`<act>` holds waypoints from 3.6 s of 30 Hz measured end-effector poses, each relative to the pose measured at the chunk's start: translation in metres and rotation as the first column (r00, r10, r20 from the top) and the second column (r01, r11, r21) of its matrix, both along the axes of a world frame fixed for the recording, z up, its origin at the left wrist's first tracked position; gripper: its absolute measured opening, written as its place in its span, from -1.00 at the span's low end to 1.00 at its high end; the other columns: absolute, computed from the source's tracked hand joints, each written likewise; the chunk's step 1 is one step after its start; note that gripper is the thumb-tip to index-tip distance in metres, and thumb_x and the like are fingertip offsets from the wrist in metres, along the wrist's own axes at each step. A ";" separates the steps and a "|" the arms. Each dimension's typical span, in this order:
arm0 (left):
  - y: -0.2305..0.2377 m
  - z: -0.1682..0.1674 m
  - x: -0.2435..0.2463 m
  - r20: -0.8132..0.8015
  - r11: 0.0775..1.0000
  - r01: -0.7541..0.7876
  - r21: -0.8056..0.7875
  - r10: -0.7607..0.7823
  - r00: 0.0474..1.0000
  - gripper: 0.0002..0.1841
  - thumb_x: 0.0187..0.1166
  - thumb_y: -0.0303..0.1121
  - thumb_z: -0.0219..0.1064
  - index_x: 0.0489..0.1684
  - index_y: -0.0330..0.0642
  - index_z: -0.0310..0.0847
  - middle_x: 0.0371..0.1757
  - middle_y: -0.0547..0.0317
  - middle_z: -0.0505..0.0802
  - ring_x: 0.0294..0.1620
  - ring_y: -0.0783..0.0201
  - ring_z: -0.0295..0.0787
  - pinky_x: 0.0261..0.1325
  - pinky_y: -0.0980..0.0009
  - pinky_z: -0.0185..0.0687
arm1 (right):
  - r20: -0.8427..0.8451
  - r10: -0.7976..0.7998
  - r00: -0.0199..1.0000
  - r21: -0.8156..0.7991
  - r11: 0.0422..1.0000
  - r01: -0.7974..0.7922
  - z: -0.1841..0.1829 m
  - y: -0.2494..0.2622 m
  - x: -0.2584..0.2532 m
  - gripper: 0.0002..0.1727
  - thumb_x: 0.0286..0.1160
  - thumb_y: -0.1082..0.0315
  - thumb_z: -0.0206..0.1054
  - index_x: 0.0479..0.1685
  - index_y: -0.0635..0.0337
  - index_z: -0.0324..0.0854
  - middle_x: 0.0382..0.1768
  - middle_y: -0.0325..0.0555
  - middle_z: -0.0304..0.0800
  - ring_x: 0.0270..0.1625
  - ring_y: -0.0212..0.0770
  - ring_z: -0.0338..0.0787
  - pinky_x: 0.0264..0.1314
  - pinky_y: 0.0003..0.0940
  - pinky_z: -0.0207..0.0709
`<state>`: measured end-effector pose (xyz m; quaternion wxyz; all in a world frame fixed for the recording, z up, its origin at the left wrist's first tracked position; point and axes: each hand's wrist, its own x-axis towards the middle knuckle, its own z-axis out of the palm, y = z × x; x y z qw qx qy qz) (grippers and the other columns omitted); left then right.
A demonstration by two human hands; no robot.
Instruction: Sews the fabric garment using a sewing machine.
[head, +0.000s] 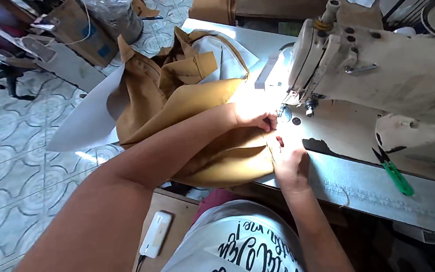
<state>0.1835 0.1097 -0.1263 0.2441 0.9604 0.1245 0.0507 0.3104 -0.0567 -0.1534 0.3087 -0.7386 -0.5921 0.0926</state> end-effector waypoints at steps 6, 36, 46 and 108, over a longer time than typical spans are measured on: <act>0.008 -0.015 -0.016 0.129 0.980 -0.030 -0.194 0.056 0.990 -0.85 0.39 -0.39 0.52 -0.17 -0.12 0.94 -0.10 0.18 0.93 0.03 0.34 0.76 0.17 0.37 0.53 | -0.077 -0.027 0.997 0.022 0.999 0.029 -0.004 0.006 0.002 -0.74 0.44 0.33 0.51 -0.01 0.32 0.82 0.02 0.22 0.80 -0.12 0.03 0.88 -0.08 -0.08 0.76; -0.001 -0.030 -0.001 0.224 0.946 -0.068 0.318 -0.005 0.975 -0.74 0.73 -0.41 0.16 -0.14 -0.08 0.86 -0.17 0.05 0.87 -0.06 0.07 0.81 -0.04 0.12 0.59 | 0.095 0.039 0.995 -0.017 0.999 -0.037 0.001 0.016 0.029 -0.91 0.41 0.41 0.46 -0.24 0.26 0.77 -0.34 0.05 0.83 -0.28 0.04 0.85 -0.27 0.01 0.68; -0.003 -0.031 -0.007 0.261 0.915 -0.141 0.379 0.041 0.964 -0.75 0.70 -0.49 0.16 -0.21 -0.18 0.83 -0.20 0.00 0.89 -0.07 0.03 0.85 -0.02 0.10 0.66 | 0.077 0.044 0.996 0.141 0.989 -0.054 -0.011 -0.016 0.024 -0.82 0.44 0.50 0.43 -0.06 0.20 0.87 -0.09 0.07 0.87 0.01 -0.01 0.87 0.09 -0.18 0.74; -0.102 -0.041 0.008 0.144 0.695 -0.619 0.365 0.615 0.775 -0.53 0.74 -0.26 -0.04 0.52 0.04 0.63 0.61 0.26 0.67 0.68 -0.02 0.48 0.55 -0.34 0.26 | 0.513 0.165 0.842 0.084 0.967 -0.240 -0.023 -0.020 0.023 -0.75 0.51 0.49 0.30 -0.01 0.28 0.87 0.00 0.10 0.90 -0.14 0.09 0.85 -0.31 -0.12 0.68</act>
